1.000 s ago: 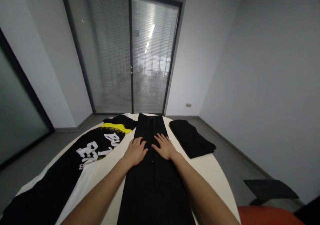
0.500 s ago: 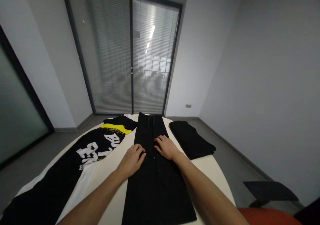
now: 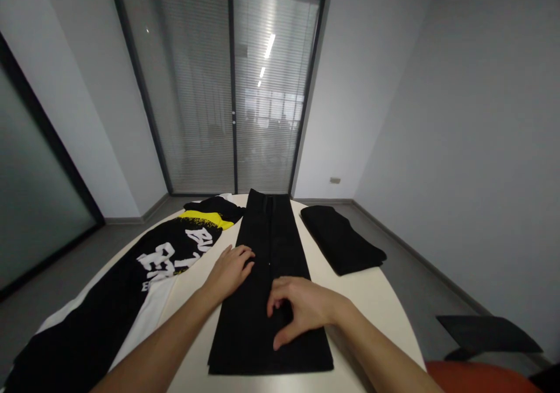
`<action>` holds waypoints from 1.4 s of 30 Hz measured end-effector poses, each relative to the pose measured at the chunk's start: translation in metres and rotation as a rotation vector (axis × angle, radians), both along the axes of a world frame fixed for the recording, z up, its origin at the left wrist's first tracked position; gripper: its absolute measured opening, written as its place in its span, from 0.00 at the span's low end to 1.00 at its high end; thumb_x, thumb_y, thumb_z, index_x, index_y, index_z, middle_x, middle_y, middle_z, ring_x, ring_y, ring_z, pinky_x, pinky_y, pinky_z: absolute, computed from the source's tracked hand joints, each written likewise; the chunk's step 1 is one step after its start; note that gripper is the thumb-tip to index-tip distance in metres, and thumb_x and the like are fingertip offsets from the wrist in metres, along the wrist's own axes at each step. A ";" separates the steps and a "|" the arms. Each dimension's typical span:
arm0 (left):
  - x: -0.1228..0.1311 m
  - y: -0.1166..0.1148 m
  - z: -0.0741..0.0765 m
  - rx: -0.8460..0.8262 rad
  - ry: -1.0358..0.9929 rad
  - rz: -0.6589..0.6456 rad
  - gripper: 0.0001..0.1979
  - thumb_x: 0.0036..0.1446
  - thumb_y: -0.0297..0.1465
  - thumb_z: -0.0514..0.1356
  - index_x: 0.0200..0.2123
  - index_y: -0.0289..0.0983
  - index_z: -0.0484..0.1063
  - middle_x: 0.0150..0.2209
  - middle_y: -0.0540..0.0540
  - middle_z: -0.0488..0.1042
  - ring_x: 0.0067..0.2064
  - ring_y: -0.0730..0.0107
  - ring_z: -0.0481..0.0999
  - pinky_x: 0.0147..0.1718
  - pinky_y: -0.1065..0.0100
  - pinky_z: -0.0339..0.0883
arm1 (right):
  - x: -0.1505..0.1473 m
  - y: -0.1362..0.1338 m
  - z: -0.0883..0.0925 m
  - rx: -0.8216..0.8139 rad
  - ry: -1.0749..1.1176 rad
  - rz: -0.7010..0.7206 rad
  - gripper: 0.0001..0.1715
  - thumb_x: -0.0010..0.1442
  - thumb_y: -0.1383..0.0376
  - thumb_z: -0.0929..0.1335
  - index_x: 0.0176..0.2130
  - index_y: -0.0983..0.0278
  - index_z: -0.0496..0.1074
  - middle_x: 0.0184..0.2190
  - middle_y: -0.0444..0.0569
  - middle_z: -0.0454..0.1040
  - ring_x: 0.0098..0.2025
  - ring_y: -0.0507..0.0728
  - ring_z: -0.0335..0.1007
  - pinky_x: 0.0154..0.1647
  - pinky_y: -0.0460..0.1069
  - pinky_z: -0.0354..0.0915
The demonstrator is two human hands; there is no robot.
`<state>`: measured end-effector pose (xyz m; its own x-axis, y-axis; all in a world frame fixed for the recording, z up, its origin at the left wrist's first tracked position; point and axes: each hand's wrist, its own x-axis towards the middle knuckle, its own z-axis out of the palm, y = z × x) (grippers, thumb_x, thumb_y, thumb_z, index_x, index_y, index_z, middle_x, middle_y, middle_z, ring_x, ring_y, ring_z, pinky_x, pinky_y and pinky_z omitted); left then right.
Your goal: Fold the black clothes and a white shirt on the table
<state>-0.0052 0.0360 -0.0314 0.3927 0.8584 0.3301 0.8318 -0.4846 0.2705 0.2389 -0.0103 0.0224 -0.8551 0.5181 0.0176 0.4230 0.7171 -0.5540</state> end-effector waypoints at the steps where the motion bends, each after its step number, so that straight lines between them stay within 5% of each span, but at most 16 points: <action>1: -0.002 0.003 -0.002 -0.004 -0.019 -0.002 0.12 0.65 0.31 0.55 0.49 0.41 0.74 0.53 0.44 0.74 0.55 0.58 0.73 0.62 0.51 0.56 | -0.004 -0.003 -0.001 -0.032 -0.024 0.034 0.29 0.43 0.47 0.79 0.40 0.59 0.78 0.33 0.42 0.72 0.35 0.52 0.69 0.39 0.45 0.62; 12: -0.008 0.007 -0.015 -0.003 -0.165 -0.024 0.14 0.62 0.32 0.57 0.49 0.39 0.75 0.56 0.42 0.73 0.60 0.56 0.70 0.62 0.55 0.61 | -0.011 -0.022 0.009 -0.149 -0.155 0.059 0.12 0.47 0.63 0.74 0.35 0.61 0.75 0.29 0.36 0.76 0.27 0.47 0.69 0.28 0.41 0.58; 16: -0.006 0.005 -0.012 -0.007 -0.176 -0.016 0.13 0.62 0.31 0.57 0.48 0.39 0.75 0.55 0.42 0.73 0.59 0.57 0.71 0.61 0.56 0.63 | -0.013 -0.024 0.009 -0.203 -0.160 0.095 0.16 0.48 0.62 0.75 0.39 0.60 0.75 0.28 0.37 0.77 0.27 0.48 0.71 0.29 0.41 0.59; 20: -0.005 0.004 -0.010 -0.004 -0.201 -0.024 0.13 0.61 0.30 0.57 0.48 0.39 0.75 0.55 0.42 0.73 0.58 0.58 0.72 0.61 0.56 0.63 | -0.019 -0.027 0.010 -0.083 -0.176 0.067 0.31 0.46 0.55 0.77 0.50 0.58 0.73 0.28 0.37 0.77 0.27 0.51 0.72 0.28 0.43 0.57; 27: -0.005 0.005 -0.009 -0.021 -0.245 -0.038 0.11 0.61 0.32 0.56 0.44 0.40 0.76 0.53 0.42 0.74 0.58 0.56 0.71 0.61 0.54 0.62 | -0.024 -0.034 0.009 0.103 -0.168 0.034 0.13 0.47 0.61 0.72 0.36 0.59 0.77 0.29 0.42 0.79 0.30 0.53 0.72 0.31 0.45 0.59; 32: -0.007 -0.007 0.012 -0.133 -0.484 -0.203 0.18 0.67 0.41 0.50 0.38 0.40 0.77 0.46 0.43 0.79 0.56 0.58 0.73 0.60 0.56 0.62 | -0.015 -0.017 -0.004 -0.144 -0.003 -0.047 0.13 0.48 0.62 0.72 0.36 0.62 0.77 0.28 0.40 0.75 0.27 0.49 0.67 0.29 0.43 0.59; 36: -0.007 -0.024 0.032 -0.394 -0.712 -0.440 0.31 0.67 0.53 0.43 0.44 0.37 0.76 0.43 0.41 0.80 0.47 0.58 0.77 0.49 0.59 0.69 | -0.005 0.005 -0.017 -0.441 0.210 -0.247 0.12 0.53 0.60 0.72 0.35 0.67 0.75 0.23 0.39 0.69 0.24 0.47 0.60 0.26 0.42 0.55; 39: -0.002 -0.036 0.040 -0.454 -0.687 -0.551 0.36 0.60 0.60 0.49 0.53 0.36 0.71 0.47 0.39 0.78 0.48 0.55 0.77 0.48 0.60 0.69 | 0.003 0.018 -0.022 -0.592 0.347 -0.315 0.17 0.55 0.55 0.73 0.32 0.68 0.74 0.21 0.39 0.67 0.23 0.46 0.56 0.24 0.43 0.51; 42: 0.006 -0.044 0.038 -0.361 -0.506 -0.515 0.34 0.55 0.53 0.61 0.58 0.39 0.68 0.53 0.41 0.75 0.50 0.55 0.75 0.49 0.61 0.68 | 0.009 0.027 -0.026 -0.663 0.443 -0.350 0.22 0.54 0.51 0.74 0.34 0.68 0.75 0.22 0.39 0.67 0.23 0.46 0.55 0.25 0.44 0.50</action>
